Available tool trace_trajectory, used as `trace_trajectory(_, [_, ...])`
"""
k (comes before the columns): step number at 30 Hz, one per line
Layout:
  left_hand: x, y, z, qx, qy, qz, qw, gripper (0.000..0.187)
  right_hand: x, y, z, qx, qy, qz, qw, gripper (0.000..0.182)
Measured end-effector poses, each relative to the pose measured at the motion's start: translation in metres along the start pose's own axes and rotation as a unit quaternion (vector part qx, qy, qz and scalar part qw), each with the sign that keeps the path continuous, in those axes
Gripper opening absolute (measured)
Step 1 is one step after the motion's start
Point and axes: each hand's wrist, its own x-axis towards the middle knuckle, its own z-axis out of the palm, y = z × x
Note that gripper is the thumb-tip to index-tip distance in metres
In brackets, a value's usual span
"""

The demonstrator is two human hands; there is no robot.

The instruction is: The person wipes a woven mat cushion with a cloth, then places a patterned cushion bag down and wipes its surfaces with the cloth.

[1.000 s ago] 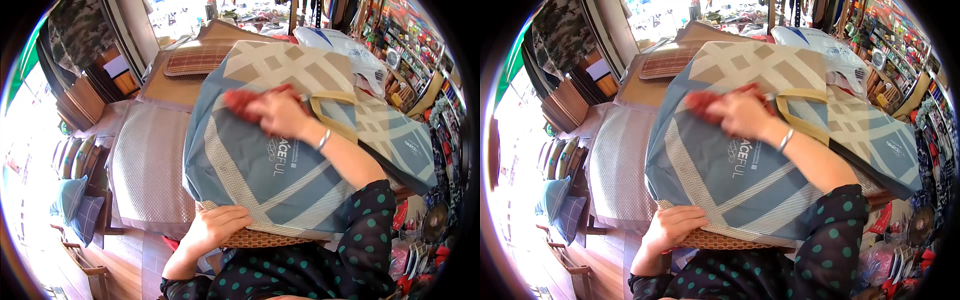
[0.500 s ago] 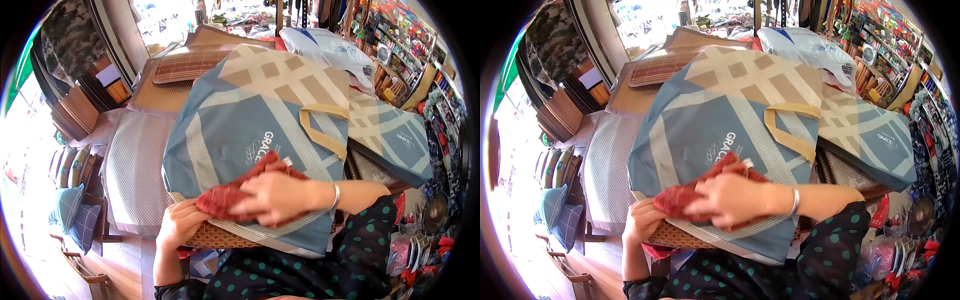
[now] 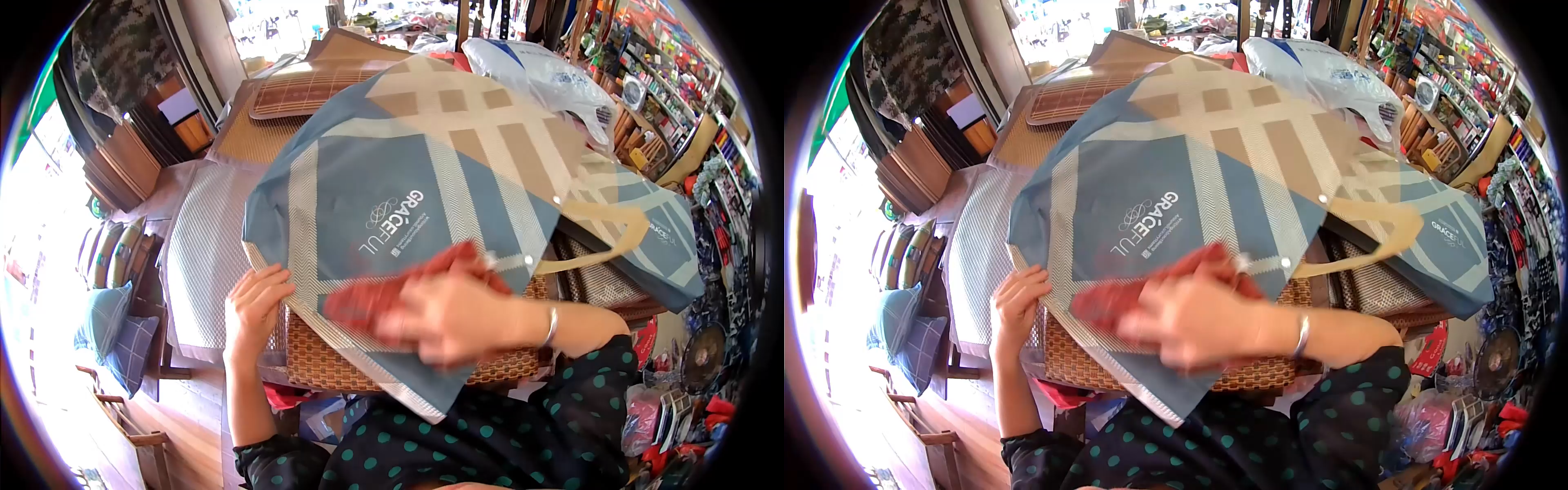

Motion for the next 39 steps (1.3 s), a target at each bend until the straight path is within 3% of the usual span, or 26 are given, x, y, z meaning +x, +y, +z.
trace_trajectory(1, [0.001,-0.003,0.0,0.026,0.006,0.009,1.0,0.018,-0.002,-0.013,0.012,0.053,-0.004,-0.066,0.996,0.043])
trace_trajectory(4, [-0.002,-0.023,-0.003,0.028,0.01,-0.01,1.0,0.016,-0.002,-0.005,0.005,0.016,-0.013,-0.06,0.998,0.046])
trace_trajectory(6, [-0.013,-0.048,-0.004,0.04,0.031,-0.052,0.997,0.016,-0.004,0.028,-0.021,-0.112,-0.05,0.096,0.988,0.047])
trace_trajectory(7, [-0.017,-0.055,-0.005,0.041,0.031,-0.054,0.997,0.016,-0.013,0.059,-0.026,-0.055,-0.009,0.195,0.979,0.049])
trace_trajectory(8, [-0.02,-0.06,-0.005,0.019,0.034,-0.084,0.996,0.019,-0.021,0.085,-0.038,-0.144,0.026,0.255,0.956,0.051])
trace_trajectory(9, [-0.022,-0.063,-0.003,-0.003,0.037,-0.116,0.993,0.021,-0.018,0.094,-0.059,-0.135,-0.004,0.391,0.91,0.049])
trace_trajectory(10, [-0.024,-0.065,0.001,0.0,0.04,-0.125,0.991,0.03,-0.026,0.114,-0.068,-0.124,0.024,0.401,0.907,0.047])
trace_trajectory(11, [-0.022,-0.055,-0.001,0.001,0.04,-0.126,0.991,0.03,-0.038,0.131,-0.063,-0.186,0.081,0.346,0.916,0.047])
trace_trajectory(13, [-0.002,-0.009,-0.004,0.092,0.026,-0.072,0.993,0.035,-0.027,0.116,-0.058,-0.19,0.061,0.333,0.921,0.047])
trace_trajectory(14, [0.002,0.016,-0.006,0.053,0.004,-0.043,0.998,0.039,-0.014,0.091,-0.055,-0.149,0.012,0.326,0.933,0.046])
trace_trajectory(18, [0.011,0.068,0.002,-0.062,-0.124,0.026,0.99,0.053,0.015,0.0,-0.012,-0.036,-0.077,0.003,0.996,0.042])
trace_trajectory(19, [0.01,0.065,0.0,-0.062,-0.127,0.019,0.99,0.053,0.014,-0.008,0.011,0.017,-0.01,-0.049,0.999,0.038])
trace_trajectory(21, [0.007,0.059,-0.005,-0.096,-0.177,0.016,0.979,0.052,0.019,-0.001,0.005,-0.047,-0.05,0.006,0.998,0.038])
trace_trajectory(22, [0.004,0.058,-0.008,-0.083,-0.194,0.031,0.977,0.05,0.021,0.01,-0.011,-0.055,-0.071,0.087,0.992,0.038])
trace_trajectory(27, [-0.012,0.073,-0.02,-0.143,-0.2,0.002,0.969,0.043,0.012,0.109,-0.051,-0.169,0.027,0.338,0.925,0.037])
trace_trajectory(30, [-0.02,0.08,-0.017,-0.142,-0.207,0.004,0.968,0.043,0.014,0.102,-0.052,-0.114,0.047,0.326,0.937,0.039])
trace_trajectory(31, [-0.019,0.08,-0.016,-0.142,-0.204,0.0,0.969,0.043,0.019,0.076,-0.05,-0.081,-0.037,0.298,0.95,0.044])
trace_trajectory(32, [-0.017,0.08,-0.016,-0.141,-0.207,-0.002,0.968,0.044,0.019,0.054,-0.034,0.094,-0.011,0.131,0.987,0.045])
trace_trajectory(33, [-0.016,0.08,-0.016,-0.142,-0.213,-0.004,0.967,0.044,0.018,0.023,-0.016,0.096,-0.042,0.035,0.994,0.044])
trace_trajectory(34, [-0.019,0.079,-0.015,-0.143,-0.215,-0.008,0.966,0.044,0.017,-0.014,-0.01,-0.006,-0.072,-0.053,0.996,0.043])
trace_trajectory(35, [-0.022,0.074,-0.012,-0.132,-0.225,0.002,0.965,0.044,0.012,-0.037,0.01,-0.123,-0.035,-0.088,0.988,0.044])
trace_trajectory(37, [-0.023,0.075,-0.011,-0.124,-0.239,0.011,0.963,0.044,0.011,-0.012,0.006,0.013,-0.039,-0.082,0.996,0.037])
trace_trajectory(39, [-0.02,0.083,-0.011,-0.135,-0.205,-0.004,0.969,0.041,0.009,0.025,-0.009,-0.066,-0.037,0.042,0.996,0.038])
